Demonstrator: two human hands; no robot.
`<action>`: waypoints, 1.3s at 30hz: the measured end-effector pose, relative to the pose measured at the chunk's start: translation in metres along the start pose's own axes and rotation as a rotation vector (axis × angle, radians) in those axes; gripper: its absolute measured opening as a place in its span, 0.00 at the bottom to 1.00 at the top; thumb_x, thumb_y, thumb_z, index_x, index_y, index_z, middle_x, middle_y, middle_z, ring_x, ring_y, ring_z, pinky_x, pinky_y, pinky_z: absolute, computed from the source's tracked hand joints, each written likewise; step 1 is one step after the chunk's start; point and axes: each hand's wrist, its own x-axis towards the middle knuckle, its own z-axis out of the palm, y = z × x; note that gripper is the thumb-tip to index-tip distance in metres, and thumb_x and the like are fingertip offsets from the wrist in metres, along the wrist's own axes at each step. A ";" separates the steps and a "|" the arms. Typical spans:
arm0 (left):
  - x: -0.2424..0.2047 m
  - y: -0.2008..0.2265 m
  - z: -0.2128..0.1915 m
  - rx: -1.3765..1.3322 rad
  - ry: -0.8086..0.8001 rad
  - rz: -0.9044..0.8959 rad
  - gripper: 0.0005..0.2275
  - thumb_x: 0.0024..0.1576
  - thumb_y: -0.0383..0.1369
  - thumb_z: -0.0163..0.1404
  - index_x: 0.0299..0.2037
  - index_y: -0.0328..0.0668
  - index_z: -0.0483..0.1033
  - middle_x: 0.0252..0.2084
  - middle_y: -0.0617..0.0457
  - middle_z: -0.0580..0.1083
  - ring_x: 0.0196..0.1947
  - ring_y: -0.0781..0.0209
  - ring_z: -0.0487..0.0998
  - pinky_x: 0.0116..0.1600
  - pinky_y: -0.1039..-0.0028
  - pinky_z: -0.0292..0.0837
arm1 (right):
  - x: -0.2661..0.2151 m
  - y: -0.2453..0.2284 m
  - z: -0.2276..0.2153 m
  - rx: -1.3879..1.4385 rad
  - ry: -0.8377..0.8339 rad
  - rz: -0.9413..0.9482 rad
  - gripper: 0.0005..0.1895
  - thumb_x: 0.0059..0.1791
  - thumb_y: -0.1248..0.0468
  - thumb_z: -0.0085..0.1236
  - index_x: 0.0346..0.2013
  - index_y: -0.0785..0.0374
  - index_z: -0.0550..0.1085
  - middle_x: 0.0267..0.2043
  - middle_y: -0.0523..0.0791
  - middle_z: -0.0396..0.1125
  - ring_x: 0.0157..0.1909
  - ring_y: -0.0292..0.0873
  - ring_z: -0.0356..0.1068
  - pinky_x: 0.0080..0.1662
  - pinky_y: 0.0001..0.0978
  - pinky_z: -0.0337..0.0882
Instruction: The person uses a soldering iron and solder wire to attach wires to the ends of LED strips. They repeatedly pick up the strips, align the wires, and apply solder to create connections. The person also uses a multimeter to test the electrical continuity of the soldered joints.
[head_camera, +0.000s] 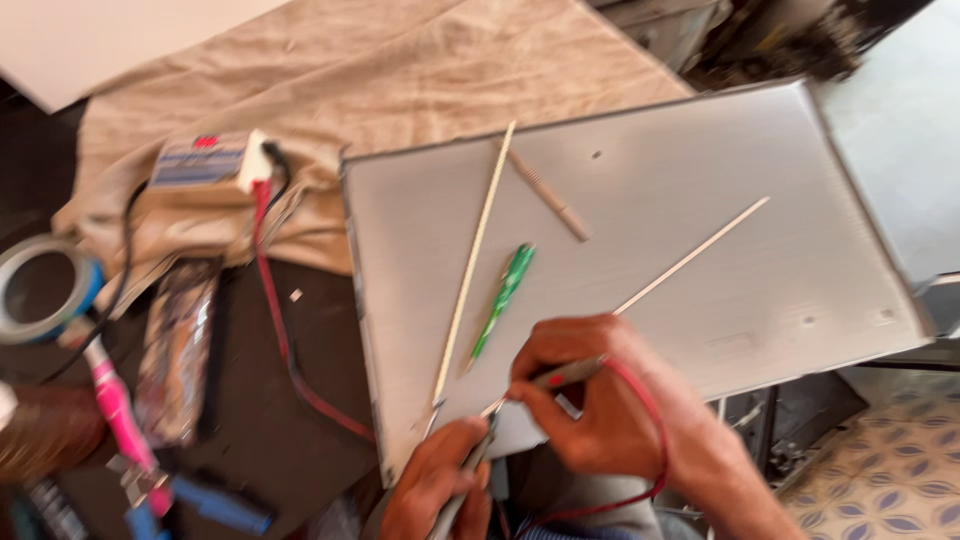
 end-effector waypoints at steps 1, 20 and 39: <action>0.003 0.008 0.001 0.017 0.011 -0.010 0.10 0.59 0.20 0.55 0.41 0.35 0.63 0.50 0.33 0.78 0.53 0.40 0.85 0.60 0.59 0.79 | 0.001 0.002 0.000 0.007 0.002 0.001 0.02 0.40 0.68 0.65 0.25 0.63 0.79 0.22 0.44 0.75 0.21 0.38 0.74 0.24 0.30 0.71; 0.026 0.039 -0.016 0.068 -0.112 -0.060 0.11 0.65 0.22 0.52 0.48 0.36 0.60 0.54 0.32 0.76 0.58 0.41 0.82 0.58 0.62 0.83 | 0.004 0.000 0.002 -0.136 0.050 0.035 0.04 0.39 0.67 0.62 0.22 0.63 0.82 0.20 0.45 0.73 0.16 0.38 0.69 0.19 0.32 0.64; 0.026 0.039 -0.021 0.035 -0.087 -0.018 0.12 0.65 0.21 0.54 0.48 0.35 0.60 0.53 0.31 0.77 0.56 0.40 0.82 0.58 0.60 0.83 | -0.016 0.000 -0.006 -0.252 0.291 -0.080 0.04 0.45 0.67 0.64 0.33 0.64 0.82 0.25 0.46 0.73 0.25 0.39 0.71 0.26 0.30 0.67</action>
